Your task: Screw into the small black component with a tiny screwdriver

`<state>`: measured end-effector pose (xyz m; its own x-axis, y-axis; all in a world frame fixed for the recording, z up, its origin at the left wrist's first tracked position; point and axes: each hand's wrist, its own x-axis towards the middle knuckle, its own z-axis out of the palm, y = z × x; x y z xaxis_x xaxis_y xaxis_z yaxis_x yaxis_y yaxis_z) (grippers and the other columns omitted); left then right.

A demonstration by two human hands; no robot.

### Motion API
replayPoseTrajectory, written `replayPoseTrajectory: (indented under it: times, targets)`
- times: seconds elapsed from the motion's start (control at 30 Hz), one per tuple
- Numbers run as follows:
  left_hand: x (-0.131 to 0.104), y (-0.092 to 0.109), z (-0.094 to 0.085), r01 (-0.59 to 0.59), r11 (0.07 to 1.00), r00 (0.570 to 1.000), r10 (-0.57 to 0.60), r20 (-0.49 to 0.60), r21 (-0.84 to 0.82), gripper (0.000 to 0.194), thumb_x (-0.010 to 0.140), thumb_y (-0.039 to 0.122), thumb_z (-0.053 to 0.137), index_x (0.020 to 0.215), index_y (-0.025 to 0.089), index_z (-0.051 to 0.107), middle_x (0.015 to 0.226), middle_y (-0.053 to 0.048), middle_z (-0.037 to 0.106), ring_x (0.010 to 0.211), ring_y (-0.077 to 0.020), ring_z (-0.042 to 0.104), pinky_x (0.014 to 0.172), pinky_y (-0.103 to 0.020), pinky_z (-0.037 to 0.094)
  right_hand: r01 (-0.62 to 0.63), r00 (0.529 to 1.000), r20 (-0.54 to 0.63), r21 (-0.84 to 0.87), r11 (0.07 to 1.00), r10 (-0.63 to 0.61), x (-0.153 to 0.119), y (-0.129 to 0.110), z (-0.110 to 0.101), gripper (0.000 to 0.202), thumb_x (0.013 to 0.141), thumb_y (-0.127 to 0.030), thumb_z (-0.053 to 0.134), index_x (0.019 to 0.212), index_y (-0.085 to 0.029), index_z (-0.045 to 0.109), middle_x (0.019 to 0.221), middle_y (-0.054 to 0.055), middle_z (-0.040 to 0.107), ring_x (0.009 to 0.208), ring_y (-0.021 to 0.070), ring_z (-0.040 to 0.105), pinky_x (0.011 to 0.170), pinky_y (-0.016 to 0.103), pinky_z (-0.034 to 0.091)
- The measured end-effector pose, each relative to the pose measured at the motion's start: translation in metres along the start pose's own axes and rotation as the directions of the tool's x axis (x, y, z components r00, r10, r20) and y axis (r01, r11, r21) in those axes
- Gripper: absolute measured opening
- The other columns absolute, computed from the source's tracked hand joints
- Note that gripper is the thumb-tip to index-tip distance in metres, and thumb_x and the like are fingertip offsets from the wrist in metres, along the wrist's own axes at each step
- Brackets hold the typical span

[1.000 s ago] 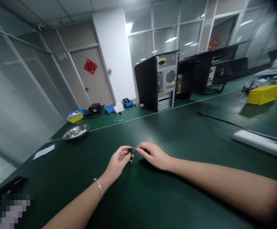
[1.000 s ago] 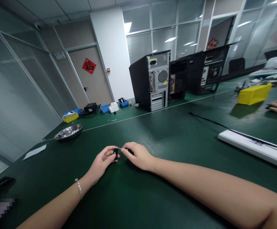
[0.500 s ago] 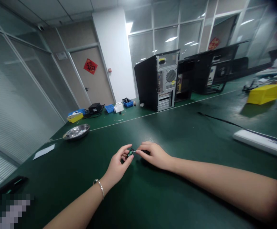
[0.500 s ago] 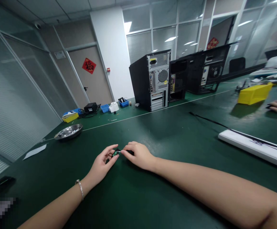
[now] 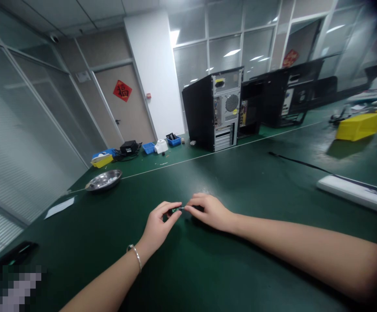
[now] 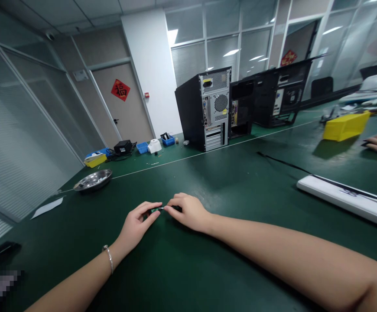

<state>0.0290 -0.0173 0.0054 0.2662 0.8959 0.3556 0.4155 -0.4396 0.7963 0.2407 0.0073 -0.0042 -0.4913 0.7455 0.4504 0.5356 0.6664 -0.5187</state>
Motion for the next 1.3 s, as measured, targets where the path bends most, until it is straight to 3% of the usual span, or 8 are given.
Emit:
replayPoseTrajectory:
  times: [0.23,0.43,0.67,0.9,1.07,1.3]
  targets:
    - [0.003,0.001,0.0,0.115,0.968,0.993,-0.105,0.057,-0.222,0.027,0.084,0.037,0.068,0.102,0.019,0.077,0.1,-0.009,0.072,0.094,-0.0214,0.065,0.087,-0.034,0.051,0.018,1.0,0.018,0.042,0.999,-0.019,-0.001,-0.004,-0.002,0.03,0.098,-0.038,0.051,0.091,-0.02,0.074,0.08,0.005,0.066,0.079,0.0173,0.06,0.071,0.028,0.044]
    - [0.002,0.0,0.0,0.197,0.929,0.98,-0.182,0.078,-0.312,0.029,0.081,0.036,0.072,0.103,0.018,0.076,0.104,-0.01,0.074,0.1,-0.0233,0.066,0.093,-0.037,0.051,0.035,0.999,0.03,0.079,0.996,-0.037,-0.001,-0.003,-0.003,0.032,0.098,-0.038,0.049,0.091,-0.02,0.074,0.08,0.006,0.068,0.08,0.0179,0.06,0.073,0.029,0.046]
    - [0.004,-0.003,0.003,0.224,0.898,0.973,-0.229,0.032,-0.378,0.033,0.074,0.037,0.077,0.099,0.016,0.07,0.106,-0.01,0.072,0.102,-0.0225,0.065,0.094,-0.036,0.05,0.033,0.999,0.029,0.031,0.999,-0.034,-0.001,-0.004,-0.001,0.032,0.098,-0.04,0.05,0.09,-0.02,0.074,0.08,0.005,0.067,0.079,0.0174,0.06,0.071,0.029,0.045]
    - [0.005,-0.008,0.005,0.158,0.879,0.97,-0.223,-0.095,-0.451,0.038,0.071,0.033,0.079,0.092,0.02,0.05,0.093,-0.002,0.064,0.098,-0.0181,0.065,0.093,-0.033,0.048,0.023,1.0,0.02,0.055,0.998,-0.024,0.0,-0.003,-0.002,0.03,0.098,-0.039,0.051,0.092,-0.02,0.074,0.082,0.005,0.068,0.08,0.0177,0.061,0.073,0.029,0.045]
    - [0.006,-0.011,0.005,0.168,0.906,0.962,-0.237,-0.139,-0.388,0.037,0.072,0.032,0.078,0.091,0.02,0.049,0.087,0.001,0.057,0.088,-0.0142,0.062,0.084,-0.027,0.048,-0.005,1.0,0.004,0.086,0.996,0.004,-0.001,-0.002,-0.001,0.029,0.098,-0.037,0.051,0.093,-0.02,0.073,0.085,0.005,0.069,0.081,0.0178,0.062,0.073,0.029,0.045]
    - [0.005,-0.01,0.004,0.124,0.962,0.989,-0.141,-0.053,-0.243,0.033,0.08,0.037,0.07,0.105,0.019,0.059,0.099,-0.006,0.064,0.093,-0.0179,0.061,0.085,-0.03,0.048,0.013,1.0,-0.027,0.114,0.993,-0.01,0.0,-0.003,-0.001,0.03,0.099,-0.038,0.05,0.093,-0.019,0.072,0.085,0.005,0.068,0.082,0.0177,0.061,0.074,0.029,0.045]
